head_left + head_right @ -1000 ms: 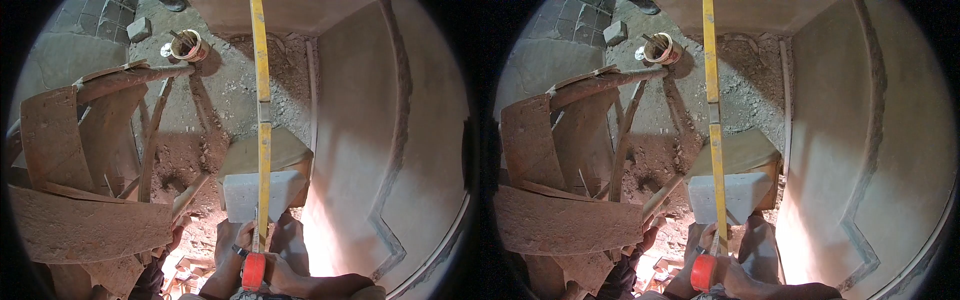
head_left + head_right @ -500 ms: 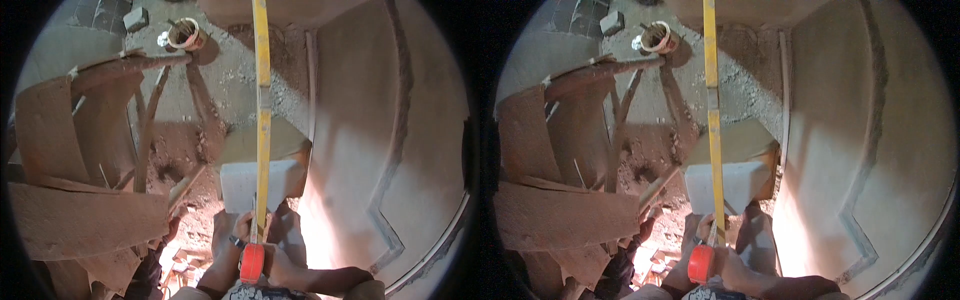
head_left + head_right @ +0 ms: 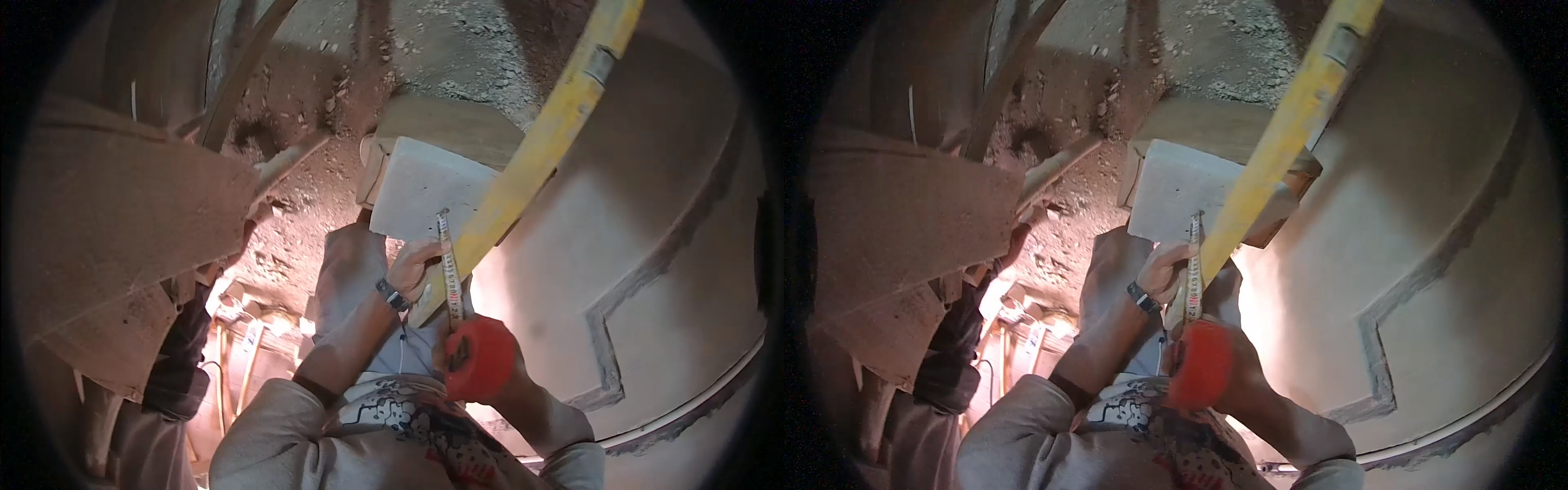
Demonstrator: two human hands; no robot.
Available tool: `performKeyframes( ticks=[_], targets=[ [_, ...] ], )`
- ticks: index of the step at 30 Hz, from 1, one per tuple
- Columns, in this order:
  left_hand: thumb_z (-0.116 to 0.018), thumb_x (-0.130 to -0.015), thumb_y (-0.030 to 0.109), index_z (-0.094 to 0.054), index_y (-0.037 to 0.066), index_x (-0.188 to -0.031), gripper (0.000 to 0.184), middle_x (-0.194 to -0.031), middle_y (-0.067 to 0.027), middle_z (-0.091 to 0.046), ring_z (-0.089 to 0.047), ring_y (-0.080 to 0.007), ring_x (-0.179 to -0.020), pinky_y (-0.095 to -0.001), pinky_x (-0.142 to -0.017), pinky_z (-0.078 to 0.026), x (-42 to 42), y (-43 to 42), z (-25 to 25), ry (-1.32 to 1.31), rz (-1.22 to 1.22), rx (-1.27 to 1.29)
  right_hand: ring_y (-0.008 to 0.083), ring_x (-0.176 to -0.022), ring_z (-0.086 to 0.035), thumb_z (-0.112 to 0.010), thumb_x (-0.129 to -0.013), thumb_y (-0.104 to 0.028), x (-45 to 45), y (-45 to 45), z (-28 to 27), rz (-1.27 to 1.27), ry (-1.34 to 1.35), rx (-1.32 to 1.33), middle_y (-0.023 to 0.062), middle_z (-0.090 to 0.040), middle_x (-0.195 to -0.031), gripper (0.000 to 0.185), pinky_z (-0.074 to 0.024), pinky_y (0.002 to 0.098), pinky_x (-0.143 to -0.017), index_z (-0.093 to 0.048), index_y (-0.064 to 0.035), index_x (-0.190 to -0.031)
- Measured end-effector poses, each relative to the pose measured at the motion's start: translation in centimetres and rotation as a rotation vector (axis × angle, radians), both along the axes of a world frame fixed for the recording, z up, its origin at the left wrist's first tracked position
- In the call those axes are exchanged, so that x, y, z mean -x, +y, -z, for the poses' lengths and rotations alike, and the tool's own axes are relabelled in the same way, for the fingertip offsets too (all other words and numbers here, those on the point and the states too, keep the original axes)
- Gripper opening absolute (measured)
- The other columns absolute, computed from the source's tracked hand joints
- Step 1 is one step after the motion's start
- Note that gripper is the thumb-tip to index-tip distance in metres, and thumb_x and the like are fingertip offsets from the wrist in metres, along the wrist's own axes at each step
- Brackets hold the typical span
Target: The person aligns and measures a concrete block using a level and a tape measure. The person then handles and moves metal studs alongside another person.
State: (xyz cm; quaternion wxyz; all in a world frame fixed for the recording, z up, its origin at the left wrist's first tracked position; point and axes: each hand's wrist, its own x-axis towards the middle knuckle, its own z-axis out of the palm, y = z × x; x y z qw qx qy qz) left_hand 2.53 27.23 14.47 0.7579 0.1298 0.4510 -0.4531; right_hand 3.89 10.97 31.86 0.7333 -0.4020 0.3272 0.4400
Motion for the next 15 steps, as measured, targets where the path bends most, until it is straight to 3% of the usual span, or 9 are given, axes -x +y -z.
performKeyframes(
  ticks=[2, 4, 6, 10, 15],
  targets=[
    [-0.061, -0.092, 0.013, -0.061, -0.003, -0.096, 0.017, -0.087, -0.0098, -0.065, -0.066, -0.0182, -0.074, -0.0311, -0.068, -0.055, 0.4, -0.1, 0.4, 0.014, -0.017, 0.039, 0.0169, -0.074, -0.062, -0.07, -0.082, -0.006, 0.1, 0.2, 0.0, 0.236, 0.385, -0.104, 0.0083, -0.063, -0.09, 0.027, -0.05, 0.0255, -0.059, -0.056, -0.0008, -0.104],
    [-0.061, -0.092, 0.014, -0.061, -0.002, -0.095, 0.016, -0.086, -0.0076, -0.064, -0.065, -0.0163, -0.075, -0.03, -0.068, -0.054, 0.8, -0.2, 0.9, 0.003, -0.033, 0.068, 0.0167, -0.072, -0.062, -0.067, -0.084, -0.008, -0.7, 0.4, 0.0, -0.151, 0.223, 0.155, 0.009, -0.063, -0.084, 0.022, -0.0492, 0.0247, -0.061, -0.058, 0.0006, -0.102],
    [-0.061, -0.092, 0.014, -0.062, -0.002, -0.097, 0.017, -0.087, -0.0076, -0.064, -0.065, -0.0156, -0.077, -0.0295, -0.069, -0.054, 1.4, -0.2, 1.3, -0.021, -0.036, 0.061, 0.0186, -0.08, -0.064, -0.07, -0.082, -0.009, -1.0, 0.0, -0.2, -0.308, 0.185, 0.213, 0.0094, -0.064, -0.088, 0.025, -0.0516, 0.0278, -0.071, -0.06, 0.0016, -0.102],
    [-0.062, -0.092, 0.016, -0.062, -0.004, -0.1, 0.022, -0.089, -0.0078, -0.065, -0.066, -0.0154, -0.077, -0.0296, -0.07, -0.055, 2.0, -0.3, 1.8, -0.053, -0.034, 0.027, 0.023, -0.082, -0.066, -0.065, -0.088, -0.021, 2.5, -1.3, 1.0, 0.363, 0.466, -0.231, 0.0158, -0.064, -0.092, 0.035, -0.054, 0.0309, -0.068, -0.055, 0.0032, -0.112],
    [-0.06, -0.093, 0.017, -0.062, -0.001, -0.099, 0.019, -0.089, -0.0058, -0.064, -0.065, -0.0148, -0.076, -0.0301, -0.07, -0.055, 2.7, -0.3, 2.8, -0.111, 0.043, -0.053, 0.0248, -0.077, -0.067, -0.061, -0.091, -0.028, 3.3, -1.4, 1.2, 0.462, 0.591, -0.22, 0.0184, -0.064, -0.091, 0.04, -0.0548, 0.0303, -0.06, -0.053, 0.0048, -0.113]
  ],
)
